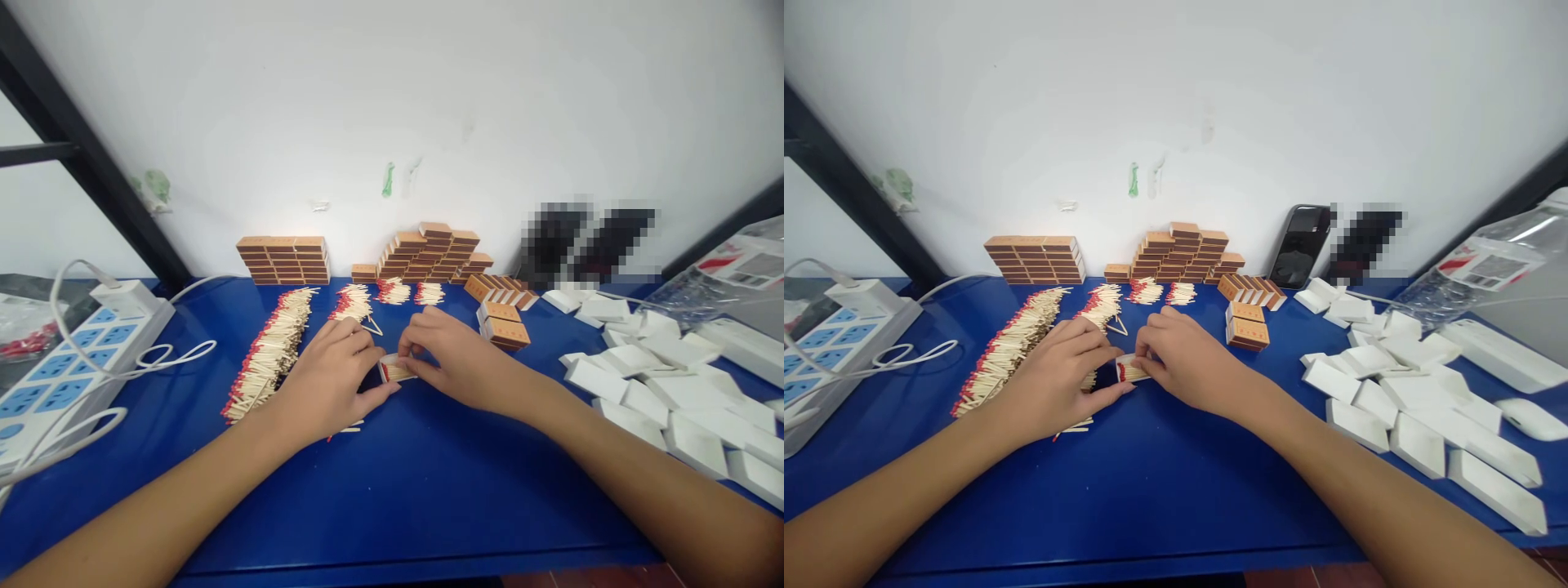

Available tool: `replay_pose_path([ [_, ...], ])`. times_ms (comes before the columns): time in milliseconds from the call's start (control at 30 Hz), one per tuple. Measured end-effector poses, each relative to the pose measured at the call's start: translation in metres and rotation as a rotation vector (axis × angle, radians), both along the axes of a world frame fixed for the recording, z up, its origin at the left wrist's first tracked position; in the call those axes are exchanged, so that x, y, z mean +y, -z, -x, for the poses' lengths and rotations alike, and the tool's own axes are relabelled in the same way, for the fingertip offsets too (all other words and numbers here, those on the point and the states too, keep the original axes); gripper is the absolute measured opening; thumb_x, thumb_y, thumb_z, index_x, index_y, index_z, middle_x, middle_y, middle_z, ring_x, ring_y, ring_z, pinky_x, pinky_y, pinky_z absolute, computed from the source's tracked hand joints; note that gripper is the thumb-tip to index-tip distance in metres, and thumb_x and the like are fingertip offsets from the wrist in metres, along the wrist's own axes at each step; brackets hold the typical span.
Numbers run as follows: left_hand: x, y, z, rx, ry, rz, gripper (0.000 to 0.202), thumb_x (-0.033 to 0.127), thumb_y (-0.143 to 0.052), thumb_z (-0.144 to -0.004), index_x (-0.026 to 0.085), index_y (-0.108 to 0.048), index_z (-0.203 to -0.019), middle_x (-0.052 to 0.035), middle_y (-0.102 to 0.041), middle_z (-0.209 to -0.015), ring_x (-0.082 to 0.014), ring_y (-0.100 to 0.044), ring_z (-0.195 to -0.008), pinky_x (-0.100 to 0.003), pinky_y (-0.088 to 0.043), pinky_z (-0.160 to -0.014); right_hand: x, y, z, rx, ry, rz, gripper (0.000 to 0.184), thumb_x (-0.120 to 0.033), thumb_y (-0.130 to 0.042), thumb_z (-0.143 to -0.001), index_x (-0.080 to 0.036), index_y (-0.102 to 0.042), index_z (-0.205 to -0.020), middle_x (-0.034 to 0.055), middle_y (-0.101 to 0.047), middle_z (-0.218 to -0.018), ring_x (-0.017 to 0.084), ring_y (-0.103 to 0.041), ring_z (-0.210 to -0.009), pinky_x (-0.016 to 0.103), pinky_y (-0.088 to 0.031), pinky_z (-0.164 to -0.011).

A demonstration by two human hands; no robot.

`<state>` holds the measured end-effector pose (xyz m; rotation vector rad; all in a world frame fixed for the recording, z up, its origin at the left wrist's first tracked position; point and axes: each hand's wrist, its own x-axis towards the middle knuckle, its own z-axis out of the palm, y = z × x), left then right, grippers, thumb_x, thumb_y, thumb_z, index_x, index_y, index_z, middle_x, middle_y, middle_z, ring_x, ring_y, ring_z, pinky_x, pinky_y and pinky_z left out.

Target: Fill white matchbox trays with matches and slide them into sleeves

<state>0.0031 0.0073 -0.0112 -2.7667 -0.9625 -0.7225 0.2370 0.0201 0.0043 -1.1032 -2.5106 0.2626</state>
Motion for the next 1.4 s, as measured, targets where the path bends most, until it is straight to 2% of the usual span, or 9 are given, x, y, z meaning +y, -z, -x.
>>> replay_pose_path([
  [100,-0.001,0.002,0.0,-0.015,0.01,0.0,0.033,0.045,-0.07,-0.099,0.015,-0.076,-0.111,-0.0069,-0.069,-0.093,-0.0273,-0.061,-0.102,-0.045,-0.05,-0.092,0.015,0.001,-0.01,0.02,0.137,-0.092,0.007,-0.024,-0.066,-0.1,-0.021,-0.068,-0.094,0.0071,-0.069,-0.089,0.026,-0.058,-0.093,0.038,-0.043,-0.081],
  [200,-0.001,0.004,0.0,-0.028,0.022,-0.001,0.034,0.045,-0.07,-0.099,0.014,-0.076,-0.11,-0.0075,-0.07,-0.093,-0.0275,-0.061,-0.102,-0.045,-0.05,-0.094,0.035,0.005,-0.027,-0.107,0.337,-0.257,0.012,-0.024,-0.063,-0.099,-0.018,-0.073,-0.104,0.0134,-0.071,-0.098,0.033,-0.055,-0.102,0.045,-0.041,-0.086],
  [300,0.0,0.006,-0.001,-0.026,0.035,-0.001,0.034,0.045,-0.07,-0.099,0.014,-0.076,-0.11,-0.0075,-0.07,-0.093,-0.0274,-0.061,-0.102,-0.045,-0.05,-0.095,0.05,0.012,-0.041,-0.237,0.402,-0.287,0.022,-0.027,-0.06,-0.101,-0.016,-0.076,-0.109,0.0172,-0.071,-0.105,0.037,-0.052,-0.107,0.048,-0.039,-0.089],
  [400,-0.001,0.006,-0.001,-0.026,0.034,-0.001,0.034,0.045,-0.071,-0.099,0.013,-0.076,-0.11,-0.0073,-0.07,-0.092,-0.0275,-0.061,-0.101,-0.045,-0.05,-0.094,0.059,0.019,-0.046,-0.273,0.382,-0.271,0.026,-0.027,-0.055,-0.103,-0.018,-0.078,-0.11,0.016,-0.071,-0.104,0.035,-0.051,-0.106,0.047,-0.039,-0.089],
  [633,-0.003,0.004,-0.001,-0.031,0.041,-0.006,0.033,0.045,-0.072,-0.098,0.014,-0.076,-0.109,-0.0072,-0.069,-0.093,-0.0274,-0.062,-0.101,-0.044,-0.051,-0.093,0.068,0.027,-0.044,-0.308,0.407,-0.325,0.02,-0.025,-0.059,-0.1,-0.016,-0.076,-0.106,0.0167,-0.07,-0.104,0.035,-0.05,-0.107,0.044,-0.036,-0.088],
  [833,-0.002,0.005,-0.001,-0.029,0.038,0.007,0.033,0.045,-0.073,-0.097,0.013,-0.076,-0.108,-0.0064,-0.068,-0.092,-0.0271,-0.061,-0.101,-0.044,-0.051,-0.094,0.066,0.023,-0.044,-0.305,0.4,-0.263,0.019,-0.021,-0.056,-0.1,-0.017,-0.073,-0.091,0.0159,-0.07,-0.101,0.033,-0.053,-0.104,0.042,-0.037,-0.086],
  [1000,-0.002,0.006,0.0,-0.025,0.035,0.008,0.032,0.045,-0.072,-0.098,0.014,-0.076,-0.107,-0.0063,-0.068,-0.092,-0.0266,-0.061,-0.1,-0.044,-0.051,-0.092,0.061,0.018,-0.046,-0.313,0.364,-0.214,0.018,-0.022,-0.057,-0.1,-0.016,-0.071,-0.092,0.0167,-0.071,-0.101,0.033,-0.055,-0.102,0.042,-0.04,-0.087],
  [1233,-0.001,0.007,0.0,-0.027,0.038,0.001,0.033,0.046,-0.071,-0.098,0.015,-0.076,-0.107,-0.0073,-0.069,-0.092,-0.0274,-0.061,-0.102,-0.045,-0.051,-0.093,0.043,0.011,-0.04,-0.262,0.241,-0.12,0.019,-0.029,-0.058,-0.102,-0.02,-0.069,-0.089,0.0134,-0.072,-0.099,0.031,-0.056,-0.101,0.042,-0.041,-0.084],
  [1400,-0.001,0.006,0.0,-0.021,0.029,-0.003,0.034,0.046,-0.07,-0.099,0.014,-0.076,-0.11,-0.0075,-0.069,-0.093,-0.0278,-0.061,-0.103,-0.046,-0.051,-0.094,0.04,0.008,-0.042,-0.273,0.214,-0.052,0.018,-0.034,-0.063,-0.1,-0.021,-0.067,-0.089,0.0114,-0.073,-0.097,0.03,-0.057,-0.101,0.041,-0.042,-0.083],
])
